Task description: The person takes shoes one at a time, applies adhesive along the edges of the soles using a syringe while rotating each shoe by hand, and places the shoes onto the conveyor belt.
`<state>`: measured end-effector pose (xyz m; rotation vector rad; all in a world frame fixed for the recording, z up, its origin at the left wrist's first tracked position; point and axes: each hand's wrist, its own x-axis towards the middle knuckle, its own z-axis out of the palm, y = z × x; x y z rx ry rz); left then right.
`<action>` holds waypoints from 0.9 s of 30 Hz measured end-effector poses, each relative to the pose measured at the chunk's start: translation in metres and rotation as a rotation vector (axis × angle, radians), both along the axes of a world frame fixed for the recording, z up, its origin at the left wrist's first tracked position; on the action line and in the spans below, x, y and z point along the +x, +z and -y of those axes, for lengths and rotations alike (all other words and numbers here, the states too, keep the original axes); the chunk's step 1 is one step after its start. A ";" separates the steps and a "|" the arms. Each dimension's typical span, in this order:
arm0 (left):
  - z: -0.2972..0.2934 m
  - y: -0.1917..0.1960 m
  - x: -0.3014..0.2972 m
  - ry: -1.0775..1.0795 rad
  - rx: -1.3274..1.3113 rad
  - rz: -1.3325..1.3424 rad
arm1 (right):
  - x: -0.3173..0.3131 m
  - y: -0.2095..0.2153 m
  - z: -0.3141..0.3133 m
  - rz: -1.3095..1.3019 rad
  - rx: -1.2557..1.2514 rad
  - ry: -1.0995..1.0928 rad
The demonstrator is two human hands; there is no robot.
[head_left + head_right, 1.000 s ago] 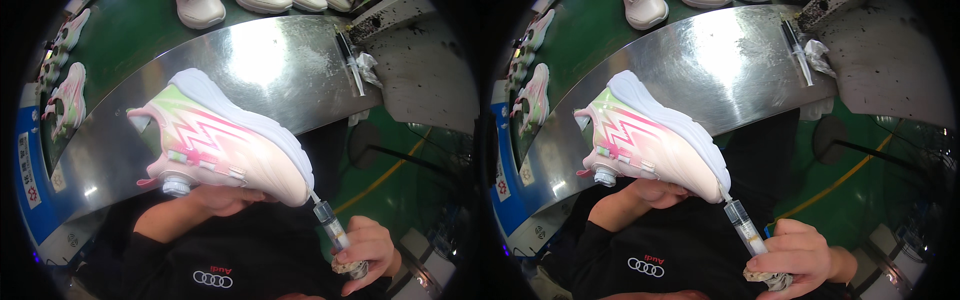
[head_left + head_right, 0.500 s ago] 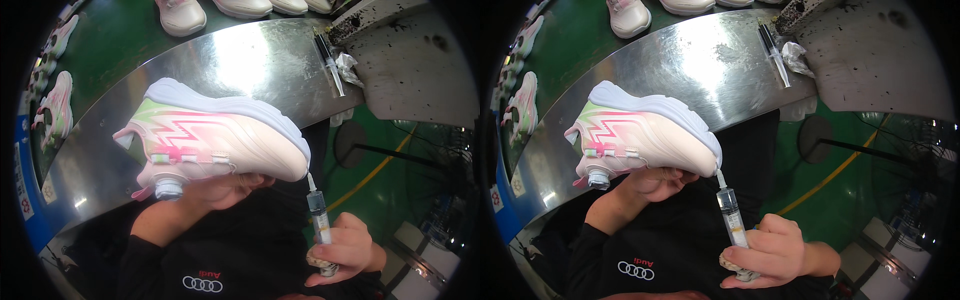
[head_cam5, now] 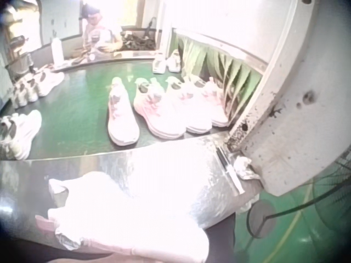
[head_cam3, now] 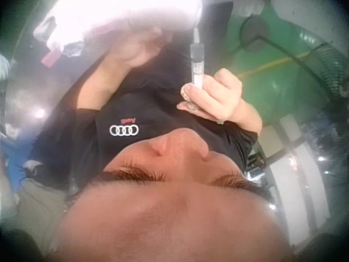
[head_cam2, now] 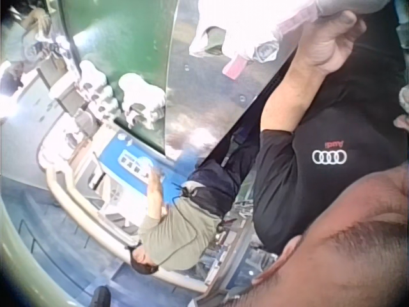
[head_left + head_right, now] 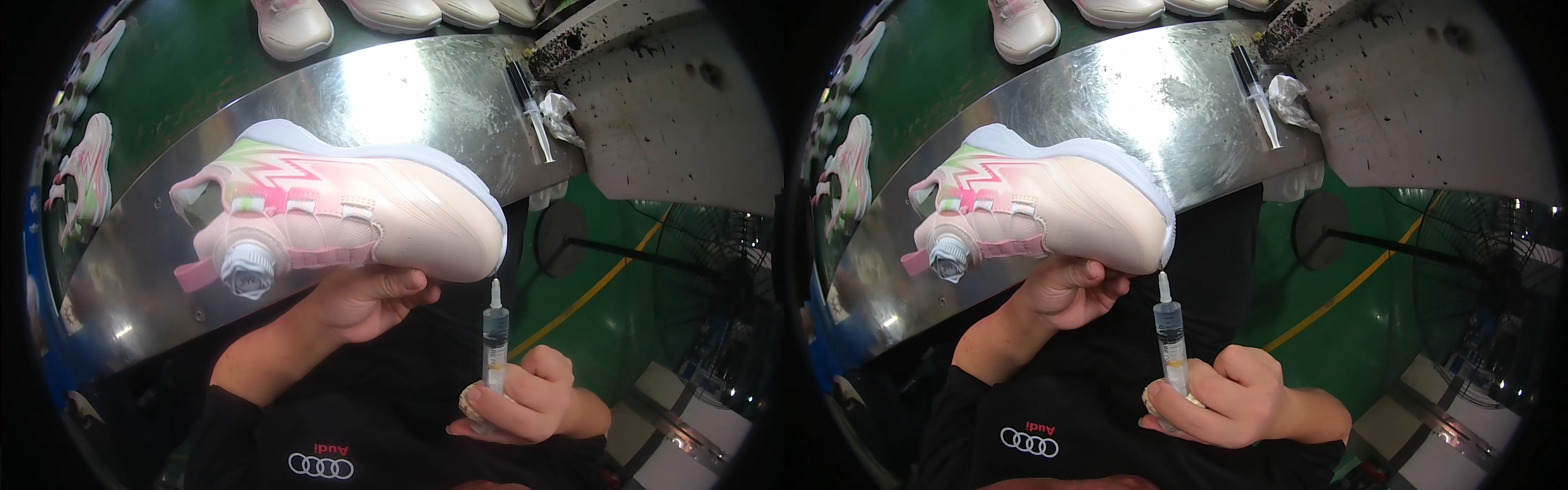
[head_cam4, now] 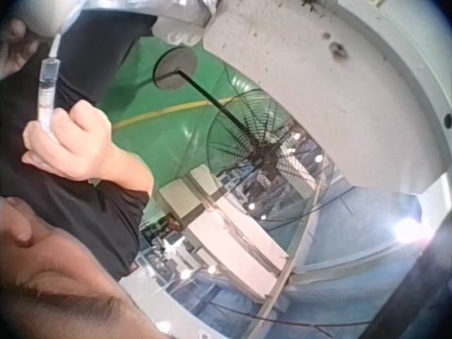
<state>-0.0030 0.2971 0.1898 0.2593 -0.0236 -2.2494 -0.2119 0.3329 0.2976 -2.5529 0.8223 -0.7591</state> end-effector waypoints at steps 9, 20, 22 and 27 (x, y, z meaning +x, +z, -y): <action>0.002 0.014 -0.001 -0.008 -0.023 0.059 | 0.002 -0.010 -0.004 -0.063 -0.132 -0.012; 0.001 0.021 0.000 0.017 -0.035 0.056 | 0.005 -0.010 -0.004 -0.130 -0.187 -0.012; 0.000 0.022 0.001 0.017 -0.032 0.062 | 0.006 -0.009 -0.005 -0.130 -0.189 -0.011; 0.001 0.020 0.000 0.008 -0.025 0.076 | 0.004 -0.005 -0.006 -0.094 -0.143 0.000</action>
